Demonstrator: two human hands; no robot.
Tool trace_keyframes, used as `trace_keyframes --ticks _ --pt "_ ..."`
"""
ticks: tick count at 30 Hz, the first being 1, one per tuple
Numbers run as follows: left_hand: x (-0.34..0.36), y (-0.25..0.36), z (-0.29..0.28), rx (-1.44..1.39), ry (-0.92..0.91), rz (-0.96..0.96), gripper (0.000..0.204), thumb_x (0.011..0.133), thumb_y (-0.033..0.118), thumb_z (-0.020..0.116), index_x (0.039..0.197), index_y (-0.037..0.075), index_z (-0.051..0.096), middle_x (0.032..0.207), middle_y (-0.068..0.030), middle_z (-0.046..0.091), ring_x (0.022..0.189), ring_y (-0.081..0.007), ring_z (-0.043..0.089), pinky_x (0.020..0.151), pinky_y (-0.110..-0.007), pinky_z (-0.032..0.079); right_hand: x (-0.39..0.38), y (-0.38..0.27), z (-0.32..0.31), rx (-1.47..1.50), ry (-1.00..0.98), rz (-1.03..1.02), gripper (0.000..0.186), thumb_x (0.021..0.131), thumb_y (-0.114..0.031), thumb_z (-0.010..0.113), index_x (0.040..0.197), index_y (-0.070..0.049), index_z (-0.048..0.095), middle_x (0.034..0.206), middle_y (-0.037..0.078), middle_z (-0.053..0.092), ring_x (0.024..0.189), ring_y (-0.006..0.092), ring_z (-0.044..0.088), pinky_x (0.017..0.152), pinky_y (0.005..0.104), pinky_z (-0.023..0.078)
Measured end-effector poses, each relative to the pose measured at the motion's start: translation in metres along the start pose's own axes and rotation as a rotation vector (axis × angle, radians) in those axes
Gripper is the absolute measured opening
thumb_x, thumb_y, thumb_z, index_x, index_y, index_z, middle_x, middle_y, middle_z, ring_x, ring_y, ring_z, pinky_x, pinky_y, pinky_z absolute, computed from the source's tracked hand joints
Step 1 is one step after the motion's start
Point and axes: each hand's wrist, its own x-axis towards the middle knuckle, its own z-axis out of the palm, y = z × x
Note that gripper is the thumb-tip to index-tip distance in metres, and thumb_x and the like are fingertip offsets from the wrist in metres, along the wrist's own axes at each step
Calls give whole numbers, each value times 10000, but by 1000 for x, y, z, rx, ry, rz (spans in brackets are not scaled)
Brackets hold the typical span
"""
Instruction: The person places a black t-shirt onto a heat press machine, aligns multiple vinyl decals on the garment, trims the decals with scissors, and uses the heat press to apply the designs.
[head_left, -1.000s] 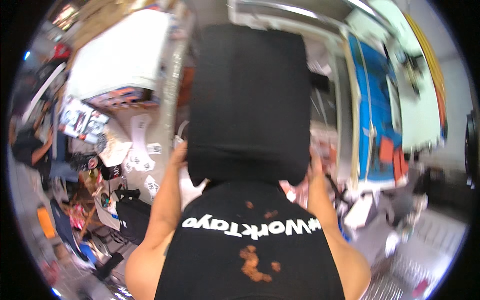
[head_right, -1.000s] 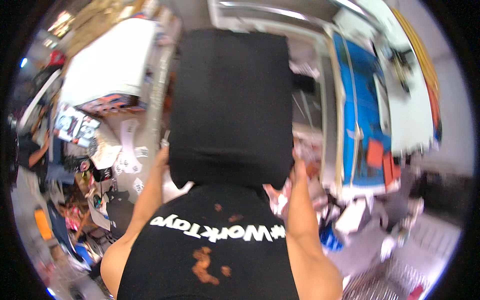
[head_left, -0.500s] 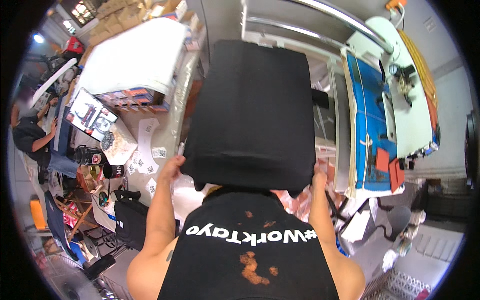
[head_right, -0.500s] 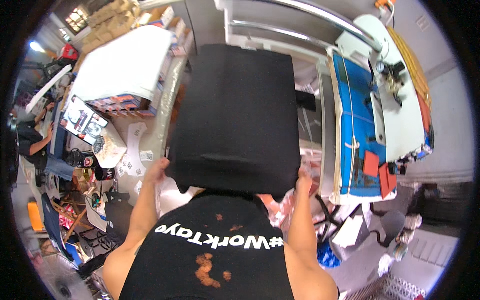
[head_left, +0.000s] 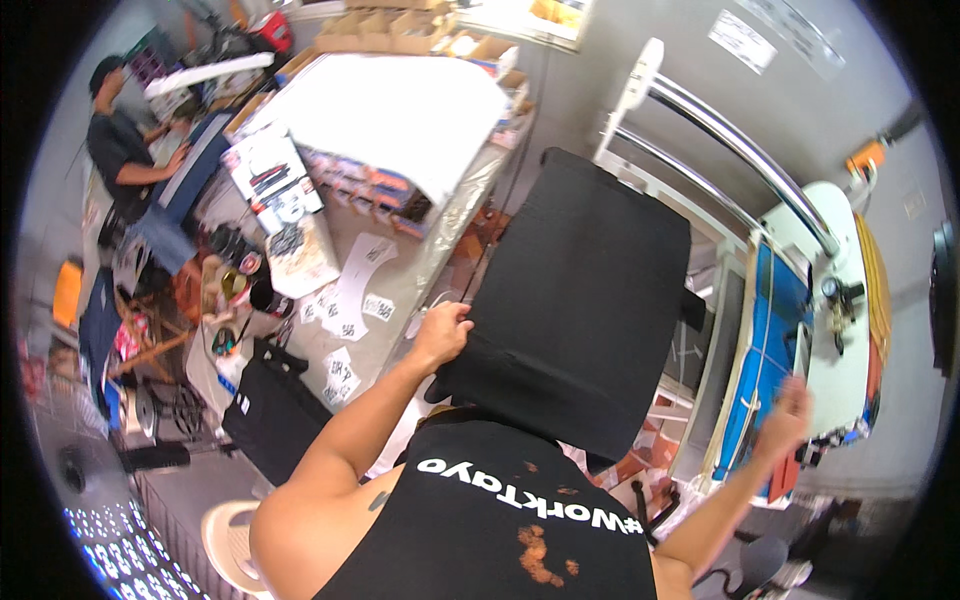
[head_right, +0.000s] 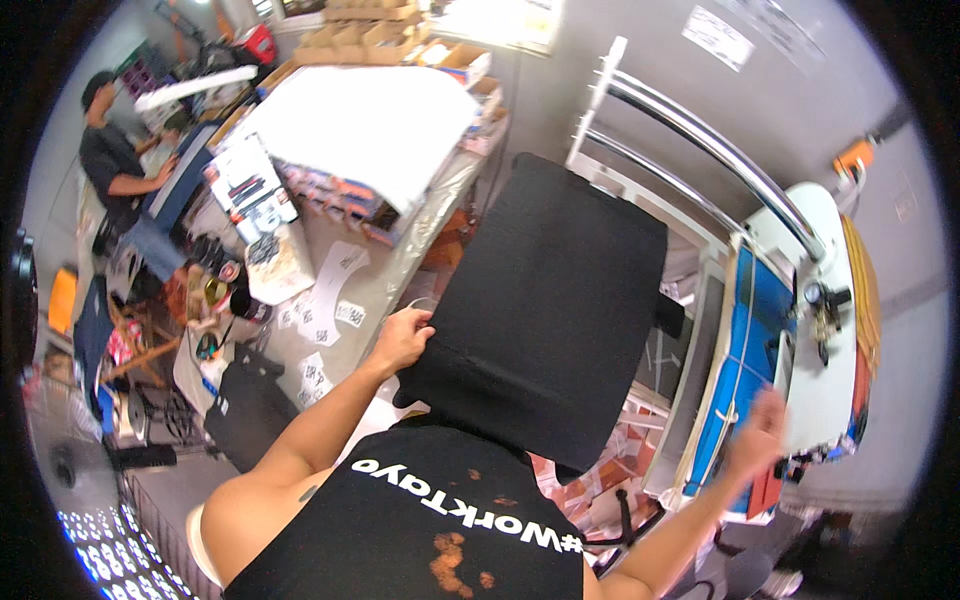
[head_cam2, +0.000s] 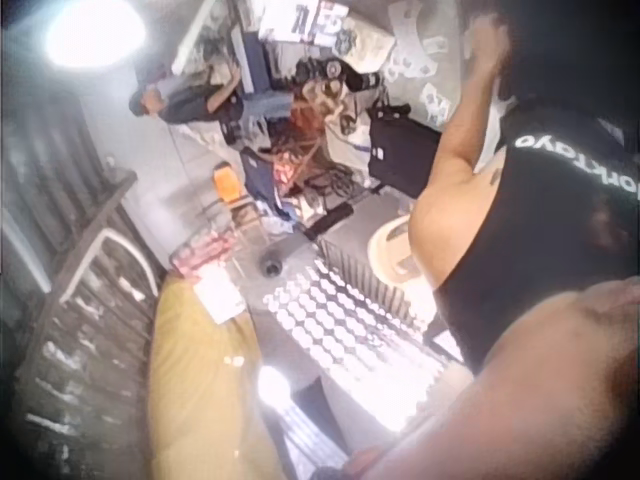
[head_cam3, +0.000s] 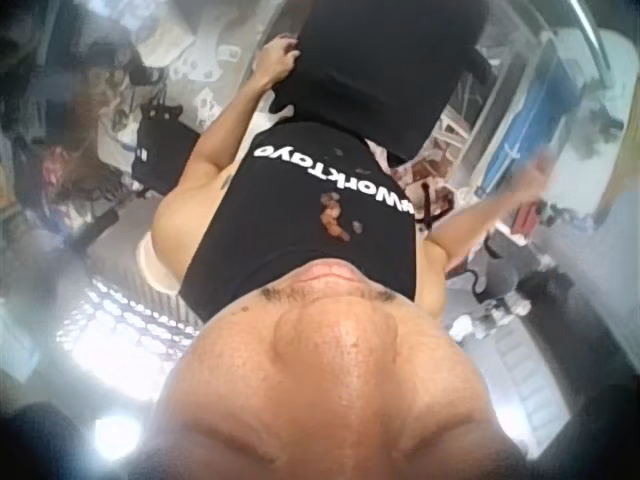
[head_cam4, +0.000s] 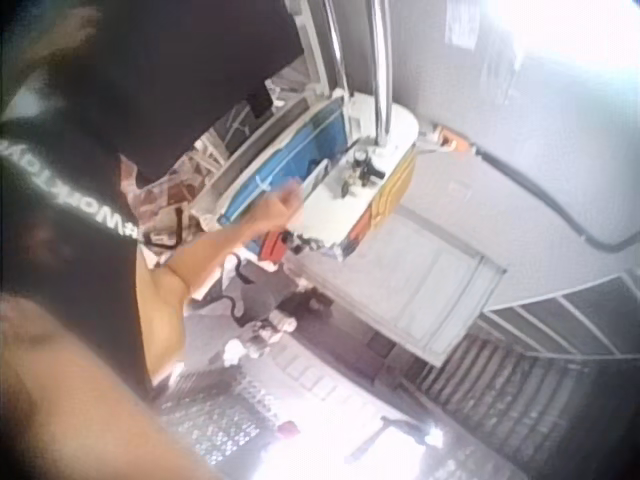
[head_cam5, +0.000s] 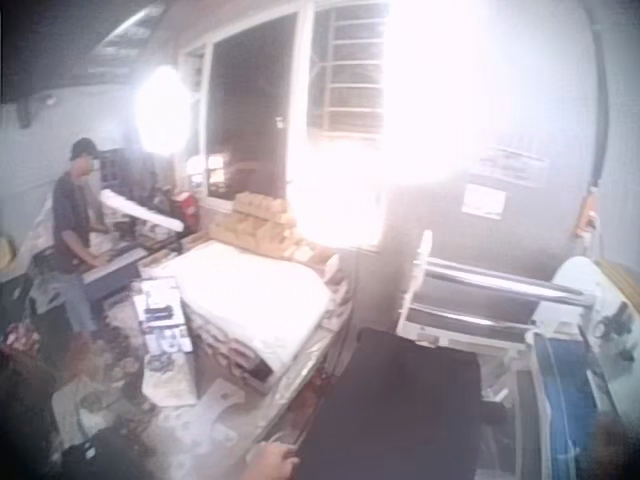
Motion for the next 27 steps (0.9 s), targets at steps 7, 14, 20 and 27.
trace_keyframes --ticks 7,14,20,27 --pt "-2 8 1 235 -28 44 305 851 161 664 1102 -13 680 1005 -218 662 998 -386 628 887 -462 492 232 31 -187 -1073 300 -131 542 975 -444 510 1257 7 618 1220 181 651 1095 255 632 928 351 486" --pt "-21 1 14 179 176 21 221 837 173 665 927 -23 716 871 -223 649 888 -422 634 838 -474 505 255 96 -203 -1038 -90 290 488 953 -341 522 1276 18 597 1186 191 648 1031 244 637 890 346 494" --pt "-7 13 -55 -86 158 46 530 734 302 817 1126 -13 649 1117 -192 675 1042 -330 643 928 -411 491 266 118 -216 -782 -211 222 458 938 -276 536 1278 25 588 1152 186 652 1009 240 630 882 343 490" --pt "-15 147 -382 -1322 84 601 925 841 407 686 1544 68 190 1600 -203 205 1472 -371 216 1170 -540 246 291 173 -246 -512 -356 170 432 920 -201 552 1281 33 578 1112 180 657 984 235 622 873 340 486"
